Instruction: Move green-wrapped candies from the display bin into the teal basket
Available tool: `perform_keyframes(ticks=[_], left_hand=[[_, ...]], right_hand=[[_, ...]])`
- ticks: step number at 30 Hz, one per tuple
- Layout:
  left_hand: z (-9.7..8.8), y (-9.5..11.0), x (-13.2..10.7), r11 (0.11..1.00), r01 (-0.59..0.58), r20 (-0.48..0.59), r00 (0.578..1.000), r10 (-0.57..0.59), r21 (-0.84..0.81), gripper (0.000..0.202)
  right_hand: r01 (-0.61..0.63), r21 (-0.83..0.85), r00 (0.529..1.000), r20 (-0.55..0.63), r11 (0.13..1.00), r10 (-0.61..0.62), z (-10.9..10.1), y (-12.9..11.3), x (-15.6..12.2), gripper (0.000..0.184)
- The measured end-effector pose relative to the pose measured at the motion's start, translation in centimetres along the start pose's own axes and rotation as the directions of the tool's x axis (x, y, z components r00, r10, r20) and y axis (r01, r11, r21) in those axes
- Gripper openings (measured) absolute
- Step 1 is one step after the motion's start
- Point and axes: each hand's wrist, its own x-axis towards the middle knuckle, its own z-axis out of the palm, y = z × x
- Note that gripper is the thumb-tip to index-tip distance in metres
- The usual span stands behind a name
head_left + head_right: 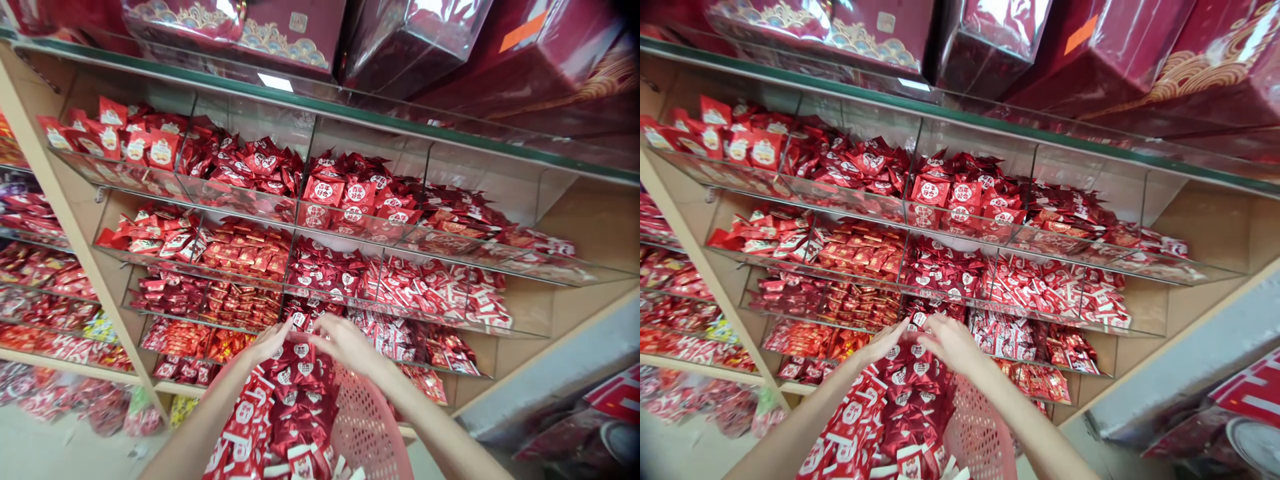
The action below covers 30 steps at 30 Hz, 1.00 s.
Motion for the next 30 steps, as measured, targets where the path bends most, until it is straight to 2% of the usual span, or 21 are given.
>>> perform_keyframes(ticks=[3, 5, 7, 9, 14, 24, 30], left_hand=[[0.0, 0.1, 0.1, 1.000, 0.013, -0.001, 1.000, -0.013, 0.002, 0.073], [0.1, 0.0, 0.2, 1.000, 0.027, 0.000, 1.000, -0.027, 0.008, 0.074], [0.1, 0.0, 0.3, 0.999, 0.045, -0.006, 0.999, -0.045, 0.012, 0.075], [0.1, 0.0, 0.3, 0.998, 0.055, -0.009, 0.998, -0.055, 0.013, 0.074], [-0.1, 0.4, 0.0, 0.998, 0.056, -0.001, 0.998, -0.056, 0.012, 0.075], [-0.3, 0.9, -0.4, 0.998, 0.063, -0.002, 0.998, -0.063, 0.006, 0.074], [-0.2, 0.7, -0.3, 0.997, 0.075, -0.007, 0.997, -0.075, 0.012, 0.074]], right_hand=[[-0.020, -0.020, 0.983, -0.182, 1.000, 0.016, -3.2, 0.8, 3.9, 0.015], [-0.148, -0.027, 0.965, -0.225, 0.989, 0.138, -4.2, 1.8, 6.4, 0.014], [-0.308, -0.028, 0.936, -0.190, 0.951, 0.298, -4.3, 3.0, 8.4, 0.015], [-0.416, -0.035, 0.903, -0.131, 0.908, 0.409, -3.8, 3.9, 9.9, 0.018], [-0.532, -0.035, 0.846, -0.051, 0.846, 0.531, -2.3, 4.8, 11.7, 0.026], [-0.591, 0.126, 0.801, -0.024, 0.797, 0.598, -1.6, 5.6, 12.6, 0.023], [-0.526, 0.281, 0.834, -0.016, 0.803, 0.552, -1.2, 5.5, 12.3, 0.022]])
